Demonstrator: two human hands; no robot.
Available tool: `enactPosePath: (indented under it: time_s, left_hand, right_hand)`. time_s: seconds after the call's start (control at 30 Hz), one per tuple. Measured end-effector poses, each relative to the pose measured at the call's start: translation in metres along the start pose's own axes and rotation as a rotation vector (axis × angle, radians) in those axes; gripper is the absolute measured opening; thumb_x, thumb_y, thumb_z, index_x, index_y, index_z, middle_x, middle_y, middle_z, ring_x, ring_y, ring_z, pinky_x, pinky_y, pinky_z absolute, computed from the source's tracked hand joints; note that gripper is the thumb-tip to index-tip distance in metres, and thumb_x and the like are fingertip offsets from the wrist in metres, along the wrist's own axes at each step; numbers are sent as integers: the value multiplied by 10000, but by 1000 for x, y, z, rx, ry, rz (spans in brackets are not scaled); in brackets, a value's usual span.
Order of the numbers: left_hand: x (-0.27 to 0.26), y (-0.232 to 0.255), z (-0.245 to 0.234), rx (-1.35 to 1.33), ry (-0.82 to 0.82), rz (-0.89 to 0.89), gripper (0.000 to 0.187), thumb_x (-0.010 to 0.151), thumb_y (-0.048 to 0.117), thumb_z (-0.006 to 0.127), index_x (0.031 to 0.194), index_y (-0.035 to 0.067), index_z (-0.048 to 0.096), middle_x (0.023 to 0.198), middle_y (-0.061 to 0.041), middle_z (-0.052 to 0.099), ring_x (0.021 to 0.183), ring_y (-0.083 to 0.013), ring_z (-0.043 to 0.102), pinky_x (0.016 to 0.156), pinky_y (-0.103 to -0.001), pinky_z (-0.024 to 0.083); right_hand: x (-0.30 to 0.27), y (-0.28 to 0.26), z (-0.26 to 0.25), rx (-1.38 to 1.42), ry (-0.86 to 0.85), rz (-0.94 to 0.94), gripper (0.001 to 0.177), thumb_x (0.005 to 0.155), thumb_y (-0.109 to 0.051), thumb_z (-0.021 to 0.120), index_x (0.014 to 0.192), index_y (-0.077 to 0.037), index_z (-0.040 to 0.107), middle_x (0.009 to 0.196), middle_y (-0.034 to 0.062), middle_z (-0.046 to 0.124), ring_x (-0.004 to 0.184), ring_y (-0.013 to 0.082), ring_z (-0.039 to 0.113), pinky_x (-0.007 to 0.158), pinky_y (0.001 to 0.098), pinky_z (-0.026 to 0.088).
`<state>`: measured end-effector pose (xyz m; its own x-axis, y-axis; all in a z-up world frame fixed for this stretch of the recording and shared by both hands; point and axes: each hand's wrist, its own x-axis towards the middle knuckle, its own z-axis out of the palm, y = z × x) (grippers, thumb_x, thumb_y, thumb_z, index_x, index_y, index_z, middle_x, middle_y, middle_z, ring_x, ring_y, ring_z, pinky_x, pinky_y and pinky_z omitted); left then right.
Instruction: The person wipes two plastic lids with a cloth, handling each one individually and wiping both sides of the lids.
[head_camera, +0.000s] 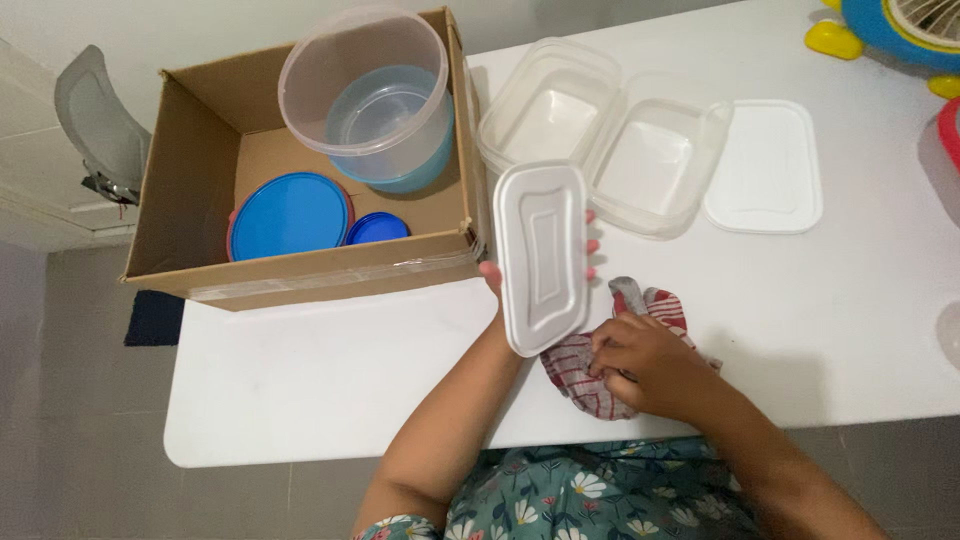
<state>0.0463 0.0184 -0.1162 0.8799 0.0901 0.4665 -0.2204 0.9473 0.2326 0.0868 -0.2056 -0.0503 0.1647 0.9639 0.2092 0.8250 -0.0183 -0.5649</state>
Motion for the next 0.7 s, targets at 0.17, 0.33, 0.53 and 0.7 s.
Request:
enactPosePath:
  time_s: [0.17,0.33,0.53,0.7]
  left_hand:
    - [7,-1,29,661,521,21,1002,966,449,813,1668,-65,317,1545,-276,414,1228,-327,443,1009,-359,439]
    - [28,-15,91,1154,556,150,980,840,119,783,1653,129,236,1618,-162,318,1458,-275,425,1202,-401,398]
    - [78,2,100,1718,449,101,960,767,143,835,1570,172,310,1502,-168,323,1299,-310,462,1076,-410,470]
    - [95,8,68,1773,515,53,612,936,220,728,1494,170,483,1489,-126,439,1224,-284,555,977,-407,523]
  right_hand:
    - [-21,13,-35,215,66,61,162,890,-211,723,1010,-123,790,1210,58,706,1144,228,645,997,402,531]
    - [-9,15,-86,776,272,170,861,848,-328,763,1574,-58,387,1319,133,605,1093,176,645,833,333,615]
    - [46,54,-115,663,616,603,478,942,-86,614,1409,-51,517,1039,26,704,838,90,676,689,225,559]
    - [67,123,-105,1054,912,528,323,1034,-126,595,1348,-52,565,914,6,691,551,28,501,412,185,330]
